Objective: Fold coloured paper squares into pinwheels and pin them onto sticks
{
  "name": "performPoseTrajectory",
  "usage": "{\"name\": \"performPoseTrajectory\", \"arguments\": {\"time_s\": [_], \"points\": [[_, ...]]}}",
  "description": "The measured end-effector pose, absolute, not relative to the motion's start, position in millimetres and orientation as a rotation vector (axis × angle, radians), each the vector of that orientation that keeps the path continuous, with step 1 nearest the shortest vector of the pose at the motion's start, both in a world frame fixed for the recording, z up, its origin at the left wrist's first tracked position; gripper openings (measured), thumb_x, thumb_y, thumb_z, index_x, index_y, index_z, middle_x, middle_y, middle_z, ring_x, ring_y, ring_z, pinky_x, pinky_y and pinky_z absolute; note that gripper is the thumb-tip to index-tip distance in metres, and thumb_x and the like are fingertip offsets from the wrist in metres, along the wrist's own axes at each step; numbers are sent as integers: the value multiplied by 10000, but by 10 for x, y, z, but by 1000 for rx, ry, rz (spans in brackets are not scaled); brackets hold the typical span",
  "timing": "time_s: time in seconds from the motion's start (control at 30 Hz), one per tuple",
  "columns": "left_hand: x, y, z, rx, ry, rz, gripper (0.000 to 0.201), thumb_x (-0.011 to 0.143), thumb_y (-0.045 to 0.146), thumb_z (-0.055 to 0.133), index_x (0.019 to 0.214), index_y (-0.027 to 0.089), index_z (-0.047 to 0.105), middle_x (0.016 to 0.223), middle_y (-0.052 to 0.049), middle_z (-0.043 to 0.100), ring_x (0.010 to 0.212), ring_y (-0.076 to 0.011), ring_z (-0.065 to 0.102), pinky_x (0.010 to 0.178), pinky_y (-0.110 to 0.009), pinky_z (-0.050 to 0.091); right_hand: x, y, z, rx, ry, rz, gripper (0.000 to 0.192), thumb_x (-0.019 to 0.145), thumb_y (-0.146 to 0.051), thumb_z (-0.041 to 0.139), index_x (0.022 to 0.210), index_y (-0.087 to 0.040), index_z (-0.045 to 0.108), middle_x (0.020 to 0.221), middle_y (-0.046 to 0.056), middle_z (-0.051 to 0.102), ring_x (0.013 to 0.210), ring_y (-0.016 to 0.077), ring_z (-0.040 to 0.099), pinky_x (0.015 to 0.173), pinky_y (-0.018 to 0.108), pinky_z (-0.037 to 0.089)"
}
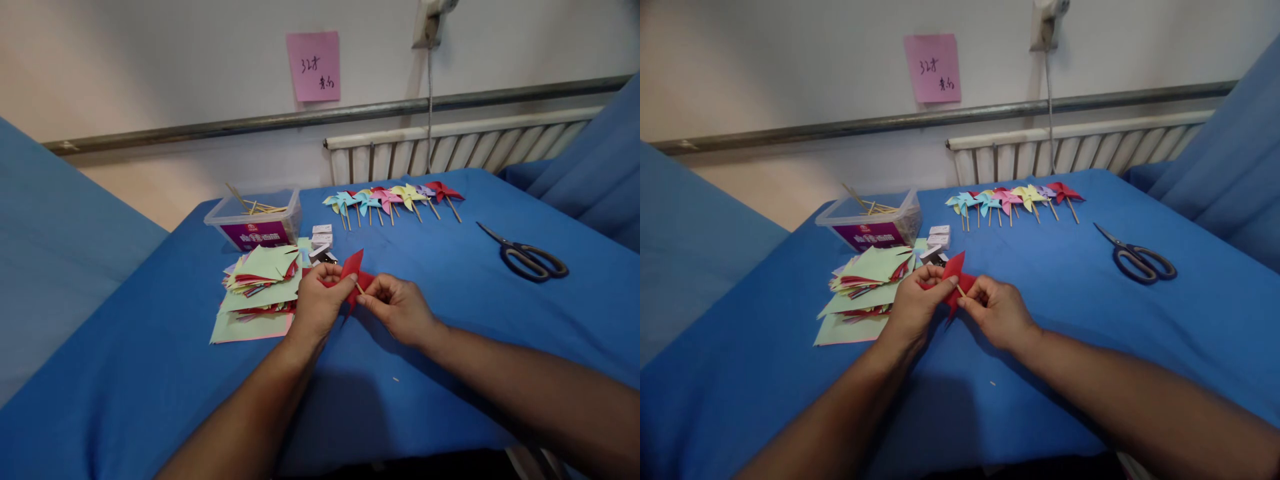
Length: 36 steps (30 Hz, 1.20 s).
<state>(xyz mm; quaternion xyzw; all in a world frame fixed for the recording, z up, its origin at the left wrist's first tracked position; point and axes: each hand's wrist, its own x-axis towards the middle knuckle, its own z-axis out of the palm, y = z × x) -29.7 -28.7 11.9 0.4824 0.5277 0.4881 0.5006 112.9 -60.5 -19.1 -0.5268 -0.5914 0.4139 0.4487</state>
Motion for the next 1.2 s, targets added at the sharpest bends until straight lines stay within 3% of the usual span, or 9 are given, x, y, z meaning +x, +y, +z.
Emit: {"name": "performPoseTrajectory", "arguments": {"time_s": [0.23,0.47,0.73,0.87,1.0,1.2], "points": [[-290,-286,136,1149,1293,1179,326,576,346,798,758,156,606,623,11,594,536,-98,515,528,-221,395,1120,-596,-201,-1266,-1405,1072,222,786,-375,643,671,-200,571,575,-39,538,504,94,425,480,235,319],[-325,-320,191,1123,1122,1142,309,699,447,707,768,155,635,658,7,601,600,-115,520,596,-237,419,1090,-581,-133,-1194,-1241,1177,203,776,-364,626,673,-197,571,552,-38,547,503,103,464,494,238,362],[-341,-335,236,995,1055,1212,463,801,570,551,898,130,663,847,-98,695,727,-171,613,675,-277,459,1115,-485,-126,-1135,-1088,1230,282,715,-440,687,652,-188,578,537,-21,582,498,111,521,505,246,403],[-357,-294,227,1020,1151,1274,364,725,472,681,892,148,671,946,-94,707,745,-148,606,667,-255,446,1140,-444,-127,-1036,-938,1410,316,657,-451,752,671,-175,599,574,-7,620,503,109,550,523,255,446],[-352,-269,200,1029,1177,1273,341,647,373,762,900,159,681,1000,-80,700,800,-147,618,703,-251,455,1149,-443,-141,-954,-849,1558,314,639,-398,785,803,-163,655,667,15,659,563,129,602,570,286,500],[-320,-306,177,986,1082,1186,336,634,333,783,884,146,658,840,-42,681,721,-134,614,692,-248,467,1122,-486,-129,-912,-946,1603,286,688,-388,758,819,-159,648,652,-4,643,544,114,594,585,286,497]]}}
